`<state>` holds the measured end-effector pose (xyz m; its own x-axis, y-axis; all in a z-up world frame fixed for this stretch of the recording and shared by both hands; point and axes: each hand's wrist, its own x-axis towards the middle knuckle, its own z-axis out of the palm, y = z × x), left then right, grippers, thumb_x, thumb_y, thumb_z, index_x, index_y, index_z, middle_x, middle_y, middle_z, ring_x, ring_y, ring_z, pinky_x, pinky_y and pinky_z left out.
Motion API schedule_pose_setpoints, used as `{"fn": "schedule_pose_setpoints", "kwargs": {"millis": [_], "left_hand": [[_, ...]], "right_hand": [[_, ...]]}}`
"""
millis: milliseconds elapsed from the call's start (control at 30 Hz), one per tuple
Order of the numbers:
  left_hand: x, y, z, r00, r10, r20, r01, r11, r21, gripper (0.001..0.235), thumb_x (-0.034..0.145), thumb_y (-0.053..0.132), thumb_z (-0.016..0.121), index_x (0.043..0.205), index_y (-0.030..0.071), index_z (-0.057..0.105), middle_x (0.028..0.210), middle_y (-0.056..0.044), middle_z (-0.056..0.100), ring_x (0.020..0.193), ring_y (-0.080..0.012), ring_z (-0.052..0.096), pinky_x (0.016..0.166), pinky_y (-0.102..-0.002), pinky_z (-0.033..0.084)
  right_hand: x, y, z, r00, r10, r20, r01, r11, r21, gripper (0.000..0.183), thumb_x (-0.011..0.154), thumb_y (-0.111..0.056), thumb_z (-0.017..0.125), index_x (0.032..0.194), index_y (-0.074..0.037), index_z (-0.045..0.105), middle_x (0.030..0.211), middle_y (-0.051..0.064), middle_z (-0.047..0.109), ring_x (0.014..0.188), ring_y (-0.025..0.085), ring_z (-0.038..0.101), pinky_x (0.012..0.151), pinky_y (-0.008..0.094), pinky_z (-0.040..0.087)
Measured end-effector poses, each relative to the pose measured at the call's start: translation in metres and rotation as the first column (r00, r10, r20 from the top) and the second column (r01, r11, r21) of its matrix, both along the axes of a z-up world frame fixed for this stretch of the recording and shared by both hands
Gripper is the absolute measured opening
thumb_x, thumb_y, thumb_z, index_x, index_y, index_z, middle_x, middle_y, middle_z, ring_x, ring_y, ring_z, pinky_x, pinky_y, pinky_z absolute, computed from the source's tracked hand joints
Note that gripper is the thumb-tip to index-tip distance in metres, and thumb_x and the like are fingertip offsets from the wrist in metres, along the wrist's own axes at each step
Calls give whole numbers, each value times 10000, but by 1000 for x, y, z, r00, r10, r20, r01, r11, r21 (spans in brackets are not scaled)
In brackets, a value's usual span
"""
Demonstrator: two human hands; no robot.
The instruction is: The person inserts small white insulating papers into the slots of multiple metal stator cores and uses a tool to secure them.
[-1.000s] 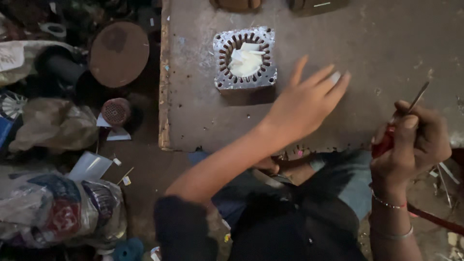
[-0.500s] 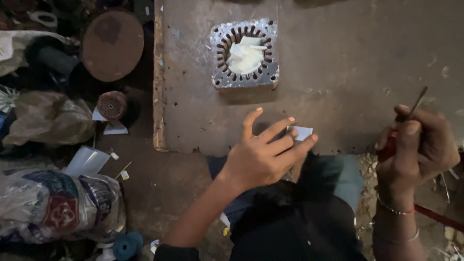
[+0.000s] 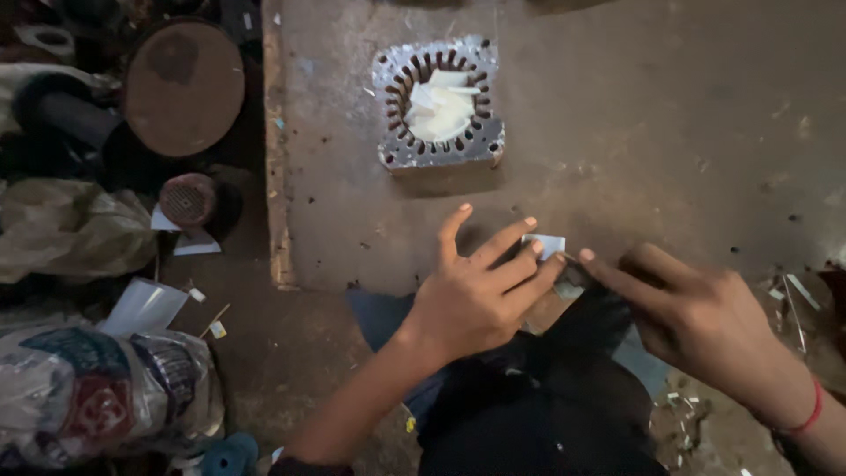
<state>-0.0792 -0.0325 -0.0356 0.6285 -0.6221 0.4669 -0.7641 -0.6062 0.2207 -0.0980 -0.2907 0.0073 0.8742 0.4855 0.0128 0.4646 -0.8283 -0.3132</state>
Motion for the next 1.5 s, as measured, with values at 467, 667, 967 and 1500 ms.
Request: {"fn": "schedule_pose_setpoints", "kwargs": {"millis": [467,667,967,1500], "left_hand": [[-6,-16,-4,996,82,-37,-83,997,-8,423,1040,364,677,1345,73,703,1197,-62,649,1316,-250,589,1207,-664,215],[-4,-18,14,986,118,-121,-120,993,-3,377,967,315,689,1286,116,713,1259,-76,623,1355,-288,519,1194,-728,166],[11,8,13,987,139,-84,-141,990,-18,275,963,309,709,1231,251,729,1366,-12,619,1400,-260,503,1216,-675,173],[8,8,10,987,55,-153,-68,995,-80,244,900,211,722,1133,264,770,1376,-6,602,1402,-255,497,1219,-641,161]], "right_hand": [[9,-13,-9,930,368,1,-357,903,-237,839,625,-61,686,1452,-19,549,924,45,604,660,213,626,514,358,554],[13,-26,-19,896,443,-28,-442,884,-152,871,608,-56,689,1467,-87,554,907,43,608,614,204,622,480,375,541],[-120,0,-129,997,-64,-52,80,894,442,602,750,-50,668,1345,-137,640,996,51,687,766,183,686,641,301,560],[-93,-7,-187,389,-262,-883,921,129,367,289,933,-191,640,1129,14,698,545,111,611,406,162,547,387,293,427]]}}
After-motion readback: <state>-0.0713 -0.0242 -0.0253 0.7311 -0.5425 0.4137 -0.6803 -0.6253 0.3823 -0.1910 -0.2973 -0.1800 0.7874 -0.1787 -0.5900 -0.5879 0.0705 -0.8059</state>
